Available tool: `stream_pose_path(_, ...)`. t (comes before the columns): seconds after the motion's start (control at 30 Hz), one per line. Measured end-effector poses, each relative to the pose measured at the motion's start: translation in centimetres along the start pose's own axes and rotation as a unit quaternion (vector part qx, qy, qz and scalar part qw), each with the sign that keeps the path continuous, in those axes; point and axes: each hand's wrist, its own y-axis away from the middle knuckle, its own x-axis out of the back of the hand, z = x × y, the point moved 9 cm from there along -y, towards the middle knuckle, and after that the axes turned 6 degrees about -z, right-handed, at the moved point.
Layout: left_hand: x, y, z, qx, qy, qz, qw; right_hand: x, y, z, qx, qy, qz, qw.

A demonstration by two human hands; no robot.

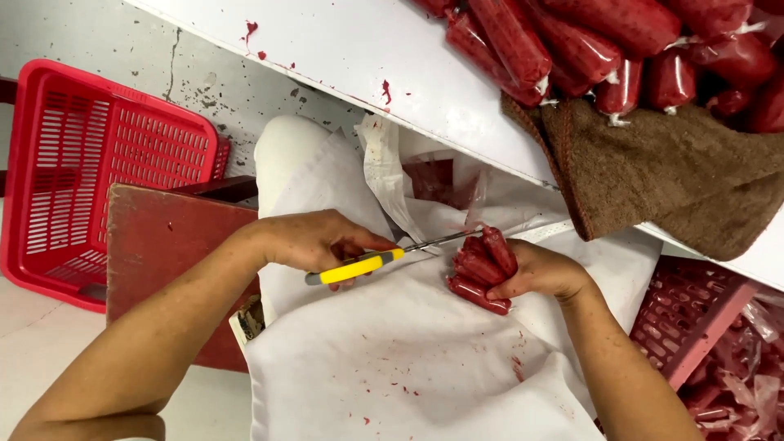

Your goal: The person separates red food cylinders from a pile by cutting the plastic casing with yellow scissors and places them into a red plastic basket.

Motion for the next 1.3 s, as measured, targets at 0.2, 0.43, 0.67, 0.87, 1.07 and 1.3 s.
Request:
stream_pose_path(0.2,0.7,0.1,2.3,0.023,-0.086,0.021,0.996,-0.7,-0.1,-1.2,-0.020,0.025,-0.003,0.999)
stream_pose_path(0.43,1.0,2.0,0.9,0.057,-0.054,0.027,0.997,-0.6,0.3,-1.8,-0.035,0.009,0.011,0.999)
stream_pose_path(0.67,-0.2,1.5,-0.7,0.047,0.009,-0.011,0.999,-0.7,-0.1,-1.0,-0.037,-0.001,0.012,0.999)
stream_pose_path(0.87,0.2,-0.2,0.7,0.032,-0.005,-0.013,0.999,-1.1,0.2,-2.0,-0.035,0.022,0.004,0.999)
stream_pose_path(1.07,0.4,0.1,0.7,0.023,-0.055,0.006,0.998,-0.2,0.0,0.3,-0.036,0.009,0.003,0.999)
stream_pose_path(1.3,0.0,1.6,1.5,0.055,-0.062,0.018,0.996,0.2,-0.2,1.0,-0.022,-0.046,0.024,0.998)
